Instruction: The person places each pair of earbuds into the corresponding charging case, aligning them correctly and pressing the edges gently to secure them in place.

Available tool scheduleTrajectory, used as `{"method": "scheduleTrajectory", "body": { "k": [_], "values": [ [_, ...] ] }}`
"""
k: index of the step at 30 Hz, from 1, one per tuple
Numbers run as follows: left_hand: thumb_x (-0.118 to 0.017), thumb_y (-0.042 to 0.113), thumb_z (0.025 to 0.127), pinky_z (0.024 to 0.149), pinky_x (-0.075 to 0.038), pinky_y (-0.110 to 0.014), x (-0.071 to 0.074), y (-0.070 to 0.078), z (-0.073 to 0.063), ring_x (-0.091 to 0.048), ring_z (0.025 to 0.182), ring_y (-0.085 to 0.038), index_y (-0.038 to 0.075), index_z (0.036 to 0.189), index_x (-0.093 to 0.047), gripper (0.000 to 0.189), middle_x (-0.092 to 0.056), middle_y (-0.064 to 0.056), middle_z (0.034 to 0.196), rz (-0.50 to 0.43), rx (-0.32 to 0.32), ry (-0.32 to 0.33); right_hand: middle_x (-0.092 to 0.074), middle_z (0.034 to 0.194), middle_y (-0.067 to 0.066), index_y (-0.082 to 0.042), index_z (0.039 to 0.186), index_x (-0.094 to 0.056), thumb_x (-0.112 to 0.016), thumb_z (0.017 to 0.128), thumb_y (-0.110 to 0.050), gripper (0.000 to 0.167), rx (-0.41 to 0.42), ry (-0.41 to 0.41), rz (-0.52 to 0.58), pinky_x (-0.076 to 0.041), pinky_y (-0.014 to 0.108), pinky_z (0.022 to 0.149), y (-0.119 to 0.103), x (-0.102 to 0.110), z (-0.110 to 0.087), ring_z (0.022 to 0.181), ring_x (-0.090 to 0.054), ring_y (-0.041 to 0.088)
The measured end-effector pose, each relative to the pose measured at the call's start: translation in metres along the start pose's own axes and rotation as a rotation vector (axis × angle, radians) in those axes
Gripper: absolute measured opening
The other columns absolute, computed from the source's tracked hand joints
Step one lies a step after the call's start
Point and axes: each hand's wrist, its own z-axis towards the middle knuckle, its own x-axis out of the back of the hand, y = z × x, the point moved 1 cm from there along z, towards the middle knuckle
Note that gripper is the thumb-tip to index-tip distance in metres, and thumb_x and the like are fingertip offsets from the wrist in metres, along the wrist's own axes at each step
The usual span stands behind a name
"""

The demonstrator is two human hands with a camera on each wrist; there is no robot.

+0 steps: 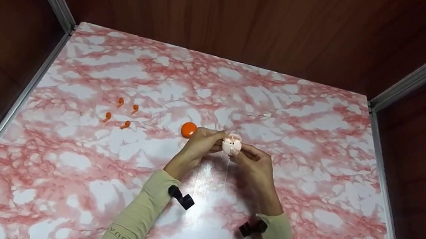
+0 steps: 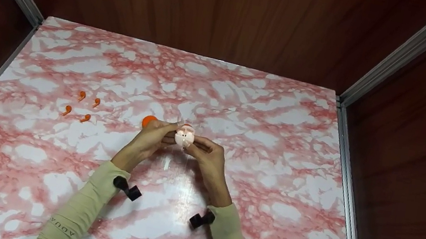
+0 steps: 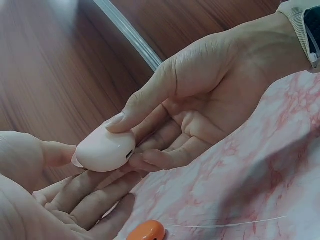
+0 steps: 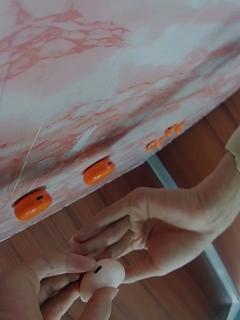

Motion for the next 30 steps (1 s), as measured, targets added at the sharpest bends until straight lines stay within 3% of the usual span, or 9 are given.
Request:
{"method": "scheduleTrajectory", "body": {
  "k": [6,12,20,24,30],
  "values": [
    [-0.064,0.012,0.103,0.083,-0.064,-0.025,-0.003,0.0,-0.001,-0.076,0.08,-0.007,-0.01,0.122,-0.073,0.03,-0.082,-0.009,0.098,-0.02,-0.043,0.001,-0.082,0.103,0.009,0.013,0.121,-0.071,-0.075,0.093,0.001,0.03,-0.01,0.007,0.006,-0.066,0.035,0.086,0.0,0.001,0.0,0.092,-0.079,0.02],
    [-0.064,0.007,0.102,0.085,-0.065,-0.031,-0.005,-0.001,-0.001,-0.08,0.09,-0.015,-0.01,0.128,-0.07,0.032,-0.077,-0.024,0.119,-0.038,-0.043,-0.003,-0.082,0.106,0.011,0.013,0.123,-0.07,-0.075,0.094,0.0,0.032,-0.008,0.005,0.005,-0.066,0.036,0.087,0.001,0.004,0.0,0.093,-0.08,0.021],
    [-0.07,0.007,0.1,0.087,-0.064,-0.027,-0.008,-0.003,-0.002,-0.078,0.09,-0.011,-0.008,0.127,-0.072,0.031,-0.076,-0.023,0.122,-0.007,-0.078,-0.026,-0.082,0.105,0.01,0.009,0.121,-0.073,-0.079,0.094,-0.009,0.033,-0.006,0.016,-0.039,-0.065,0.035,0.089,0.003,0.008,-0.001,0.089,-0.079,0.019],
    [-0.07,0.008,0.1,0.088,-0.063,-0.025,-0.008,-0.005,-0.001,-0.076,0.091,-0.008,-0.008,0.129,-0.07,0.033,-0.075,-0.021,0.126,-0.003,-0.108,-0.068,-0.082,0.102,0.009,0.009,0.12,-0.074,-0.079,0.094,-0.009,0.032,-0.002,0.028,-0.022,-0.065,0.033,0.086,0.005,0.009,0.0,0.085,-0.079,0.018],
    [-0.07,0.006,0.1,0.09,-0.063,-0.026,-0.011,-0.007,-0.001,-0.076,0.094,-0.008,-0.008,0.13,-0.07,0.033,-0.071,-0.023,0.133,0.021,-0.143,-0.078,-0.082,0.102,0.009,0.011,0.122,-0.072,-0.079,0.093,-0.008,0.035,-0.024,0.042,0.004,-0.065,0.032,0.085,0.005,0.012,0.001,0.084,-0.078,0.017]
  ]
}}
